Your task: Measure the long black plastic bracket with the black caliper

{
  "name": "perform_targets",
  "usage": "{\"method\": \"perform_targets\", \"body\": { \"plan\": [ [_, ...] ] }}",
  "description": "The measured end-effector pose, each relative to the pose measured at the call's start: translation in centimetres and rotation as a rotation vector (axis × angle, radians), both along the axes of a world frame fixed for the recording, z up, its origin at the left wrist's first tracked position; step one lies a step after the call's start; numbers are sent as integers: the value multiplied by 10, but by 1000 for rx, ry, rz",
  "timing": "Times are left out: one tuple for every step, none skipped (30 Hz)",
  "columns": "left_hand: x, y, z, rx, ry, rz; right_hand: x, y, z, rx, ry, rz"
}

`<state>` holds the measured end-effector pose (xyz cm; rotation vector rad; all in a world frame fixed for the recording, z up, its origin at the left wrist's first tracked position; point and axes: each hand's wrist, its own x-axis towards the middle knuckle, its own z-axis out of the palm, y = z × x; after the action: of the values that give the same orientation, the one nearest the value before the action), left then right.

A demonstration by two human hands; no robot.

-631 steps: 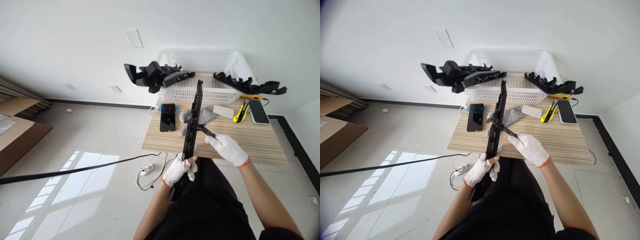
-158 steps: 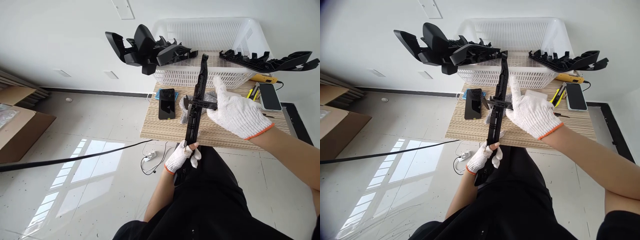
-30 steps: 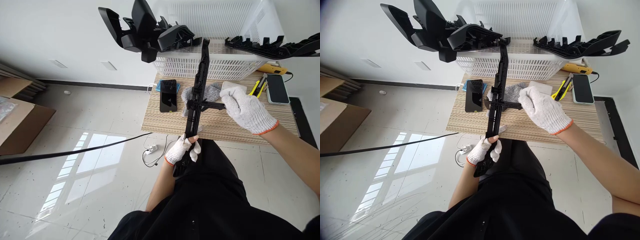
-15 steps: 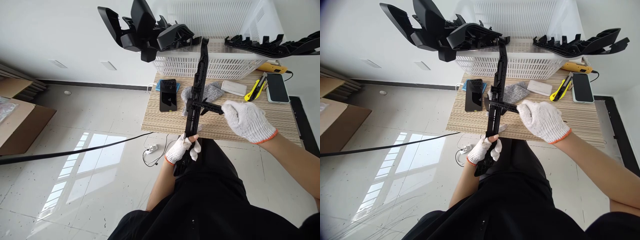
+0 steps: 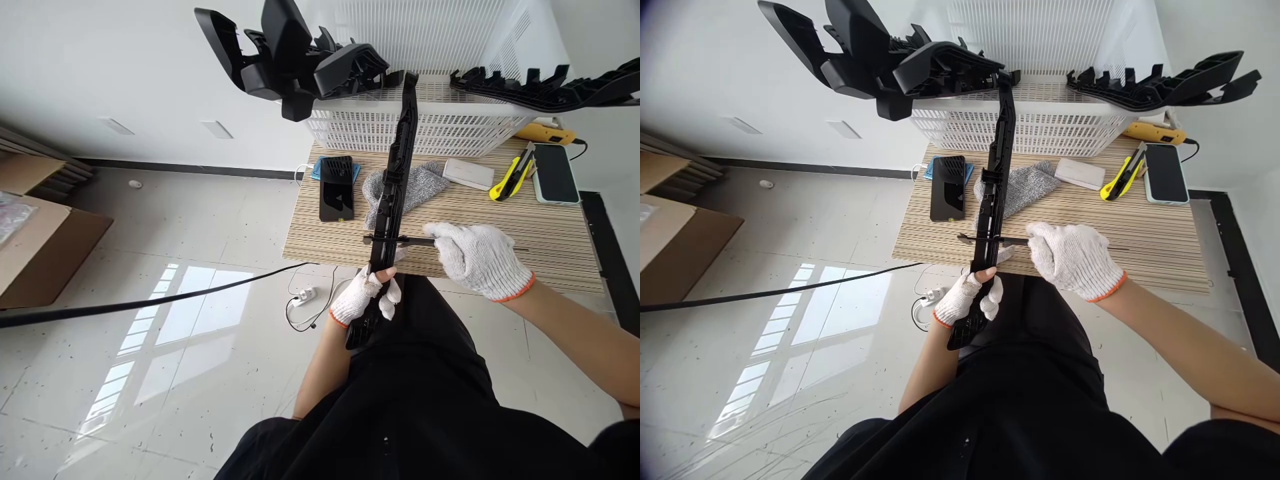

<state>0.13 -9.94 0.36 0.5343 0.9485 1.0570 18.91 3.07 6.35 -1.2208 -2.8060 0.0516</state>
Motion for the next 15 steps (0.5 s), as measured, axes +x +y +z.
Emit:
{"method": "perform_targets", "body": {
  "plan": [
    [-1, 0, 0, -2, -9, -7, 0, -1, -1, 7, -10, 2],
    [-1, 0, 0, -7, -14, -10, 1, -2, -2, 14, -16, 5],
    [-1, 0, 0, -15, -16, -10, 2, -2, -3, 21, -18, 9],
    [-1, 0, 0, -22, -17, -8, 3, -3, -4, 27, -16, 16],
    [-1, -1, -1, -27, -16, -3, 4, -4, -4, 33, -11, 24],
    [-1, -1, -2, -30, -16, 3, 5, -4, -4, 40, -4, 34],
    [0, -1, -3, -32, -17, 10, 6, -5, -4, 49, 5, 48],
    [0, -2, -4, -35, -19, 18, 6, -6, -3, 58, 13, 65],
    [0, -2, -5, -40, -21, 22, 6, -7, -3, 68, 21, 83],
    [0, -3, -6, -47, -24, 23, 5, -8, -2, 76, 26, 97],
    [0, -3, -7, -53, -27, 17, 4, -9, -1, 81, 29, 108],
    [-1, -3, -8, -57, -32, 3, 2, -11, -1, 83, 29, 117],
    [-1, -3, -8, -58, -37, -20, 0, -12, -1, 82, 25, 127],
    [-2, -4, -9, -55, -44, -46, -1, -13, -1, 77, 19, 143],
    [-2, -4, -9, -52, -52, -67, -2, -14, -1, 66, 10, 163]
  ]
}}
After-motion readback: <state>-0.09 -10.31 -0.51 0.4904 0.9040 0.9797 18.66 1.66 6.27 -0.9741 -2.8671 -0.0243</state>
